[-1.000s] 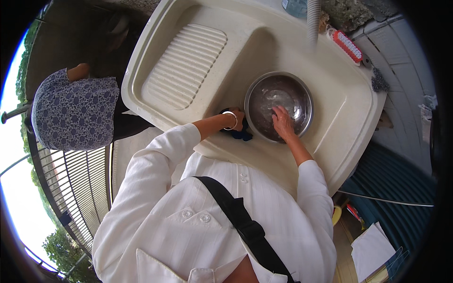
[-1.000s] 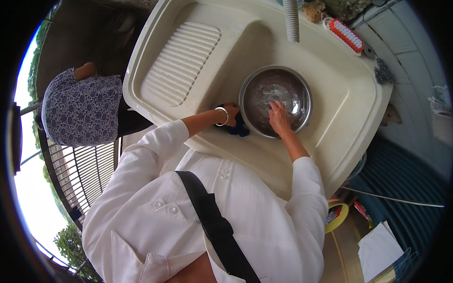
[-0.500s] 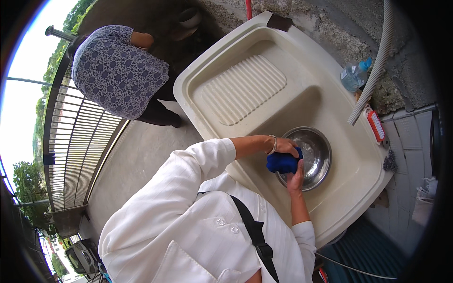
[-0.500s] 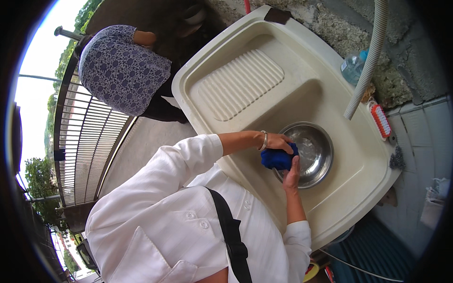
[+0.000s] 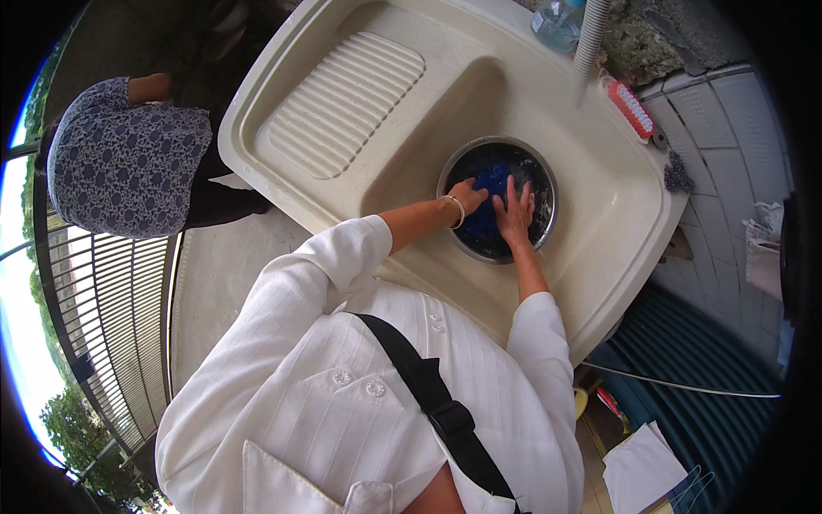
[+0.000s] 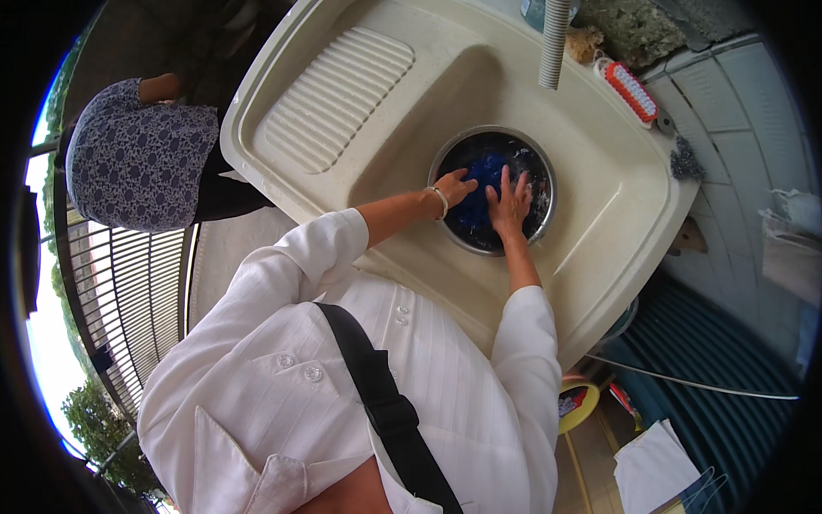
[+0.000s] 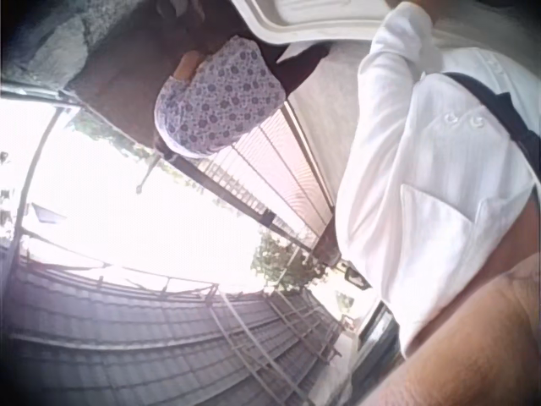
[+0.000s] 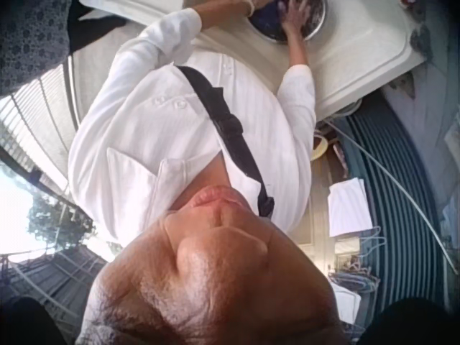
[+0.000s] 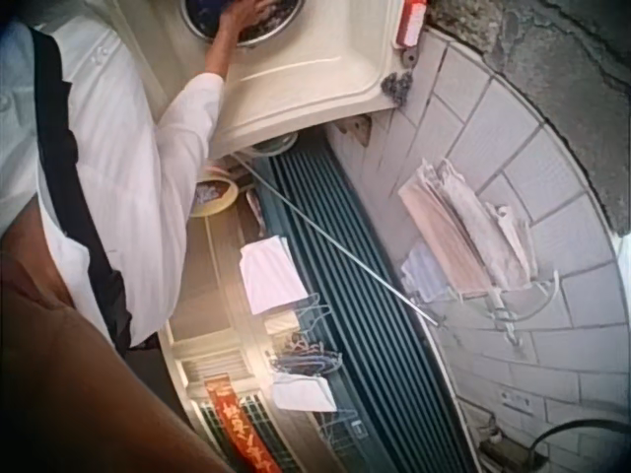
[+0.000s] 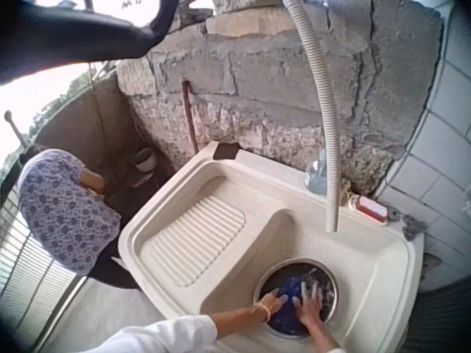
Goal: The person washes a blue cloth in a metal bowl at an outdoor utility sink, rinses it under running water, and wrings it out. They then carry the bowl and cloth into the house and place the bowl on a kitchen counter.
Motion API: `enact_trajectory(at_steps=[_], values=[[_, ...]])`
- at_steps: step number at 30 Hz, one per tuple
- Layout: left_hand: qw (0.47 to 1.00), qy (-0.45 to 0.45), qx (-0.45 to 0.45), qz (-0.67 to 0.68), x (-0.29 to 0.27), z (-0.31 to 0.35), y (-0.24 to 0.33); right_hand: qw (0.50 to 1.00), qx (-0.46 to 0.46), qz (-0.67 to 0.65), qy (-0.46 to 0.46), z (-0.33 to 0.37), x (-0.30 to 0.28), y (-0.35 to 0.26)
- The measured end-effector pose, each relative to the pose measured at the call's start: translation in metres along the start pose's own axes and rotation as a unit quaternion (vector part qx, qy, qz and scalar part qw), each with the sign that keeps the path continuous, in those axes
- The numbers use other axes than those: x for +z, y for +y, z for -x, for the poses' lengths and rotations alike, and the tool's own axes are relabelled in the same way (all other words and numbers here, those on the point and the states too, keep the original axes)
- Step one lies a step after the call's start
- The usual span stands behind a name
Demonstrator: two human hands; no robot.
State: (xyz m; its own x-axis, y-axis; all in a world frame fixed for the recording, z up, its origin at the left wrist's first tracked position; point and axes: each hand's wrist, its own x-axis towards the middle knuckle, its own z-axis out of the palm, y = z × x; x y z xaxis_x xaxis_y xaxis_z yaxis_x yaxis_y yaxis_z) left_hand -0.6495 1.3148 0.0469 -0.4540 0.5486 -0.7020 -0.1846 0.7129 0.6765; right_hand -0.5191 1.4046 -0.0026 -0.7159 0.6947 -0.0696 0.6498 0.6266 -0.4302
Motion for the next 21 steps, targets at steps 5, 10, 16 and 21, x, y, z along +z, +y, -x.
enact_trajectory(at_steps=[5,10,16,21], values=[[0.996,0.011,-0.084,0.034,0.015,-0.030,-0.039,0.974,-0.071,0.151,-0.153,0.008,-0.002,-0.031],[0.983,-0.065,-0.105,0.133,0.005,-0.019,-0.027,0.976,0.175,0.097,-0.086,0.003,-0.027,-0.039],[0.934,-0.096,-0.213,0.268,-0.005,-0.005,-0.001,0.844,0.220,-0.469,-0.140,0.013,-0.034,-0.068],[0.981,-0.119,0.131,0.083,-0.003,-0.025,-0.019,0.954,0.029,-0.297,-0.022,0.027,-0.089,-0.132]])
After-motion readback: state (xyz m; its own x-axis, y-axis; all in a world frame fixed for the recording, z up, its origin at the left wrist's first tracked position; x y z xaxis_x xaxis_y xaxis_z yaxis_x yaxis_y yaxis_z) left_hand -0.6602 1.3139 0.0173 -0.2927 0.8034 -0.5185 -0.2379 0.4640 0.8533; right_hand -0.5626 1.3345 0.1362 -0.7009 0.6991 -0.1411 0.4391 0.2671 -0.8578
